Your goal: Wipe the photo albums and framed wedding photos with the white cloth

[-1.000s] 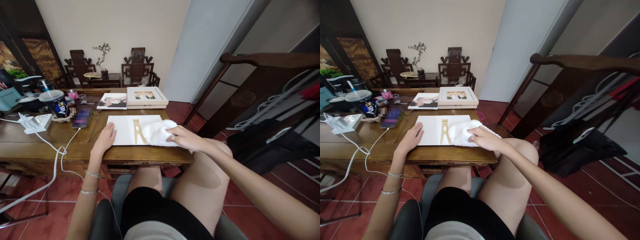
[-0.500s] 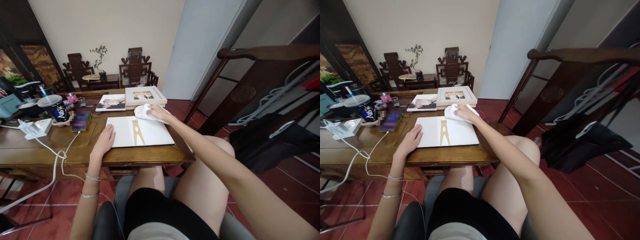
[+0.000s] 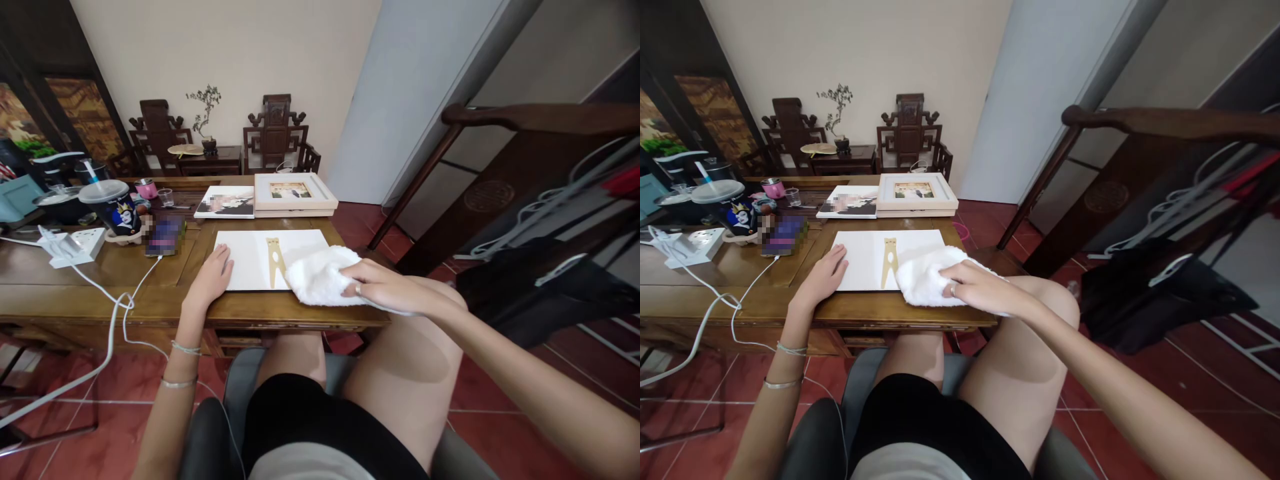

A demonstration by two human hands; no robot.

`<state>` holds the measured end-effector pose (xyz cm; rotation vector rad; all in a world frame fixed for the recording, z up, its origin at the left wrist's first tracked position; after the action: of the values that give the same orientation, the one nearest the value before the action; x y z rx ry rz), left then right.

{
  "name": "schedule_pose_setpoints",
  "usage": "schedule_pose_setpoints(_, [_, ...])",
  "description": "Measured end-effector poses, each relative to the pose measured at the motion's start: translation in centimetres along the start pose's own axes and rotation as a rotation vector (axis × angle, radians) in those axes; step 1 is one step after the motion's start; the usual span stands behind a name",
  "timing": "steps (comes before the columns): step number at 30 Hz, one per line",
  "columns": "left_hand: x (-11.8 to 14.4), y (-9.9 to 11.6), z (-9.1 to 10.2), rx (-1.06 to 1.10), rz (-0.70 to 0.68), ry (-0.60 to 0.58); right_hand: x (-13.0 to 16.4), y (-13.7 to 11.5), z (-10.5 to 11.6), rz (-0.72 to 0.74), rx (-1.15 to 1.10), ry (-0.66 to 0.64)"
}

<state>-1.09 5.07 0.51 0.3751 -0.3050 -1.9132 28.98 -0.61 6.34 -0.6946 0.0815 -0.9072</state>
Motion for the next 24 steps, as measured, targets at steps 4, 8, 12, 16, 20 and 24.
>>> schedule_pose_setpoints(4, [0.0,0.2,0.1,-0.004,0.009,-0.007,-0.6,0.7,0.8,0.042,-0.056,-0.011])
schedule_pose_setpoints(8, [0.1,0.2,0.2,-0.001,0.021,-0.014,-4.8,3.2,3.0,0.055,-0.18,0.106])
schedule_pose_setpoints(12, [0.1,0.1,0.3,0.012,0.02,-0.007,-9.3,5.4,5.3,-0.007,-0.331,0.236])
schedule_pose_setpoints(16, [0.0,0.1,0.3,0.012,0.01,-0.004,-12.0,6.3,6.7,-0.074,-0.357,0.282])
schedule_pose_setpoints(20, [0.0,0.0,0.2,0.016,0.0,0.001,-12.0,6.1,6.6,-0.066,-0.3,0.3])
schedule_pose_setpoints(24, [0.0,0.0,0.2,0.028,-0.003,0.005,-9.0,5.2,4.8,-0.055,-0.278,0.312])
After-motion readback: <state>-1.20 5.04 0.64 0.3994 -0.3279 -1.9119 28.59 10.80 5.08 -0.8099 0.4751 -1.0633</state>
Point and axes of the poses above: each hand's wrist, its own x-axis away from the middle knuckle, its own z-axis out of the back of the hand, y = z × x, the point moved 5 cm from there along -x, towards the middle knuckle, and after that the axes turned 13 degrees about -y, right-handed, at the moved point
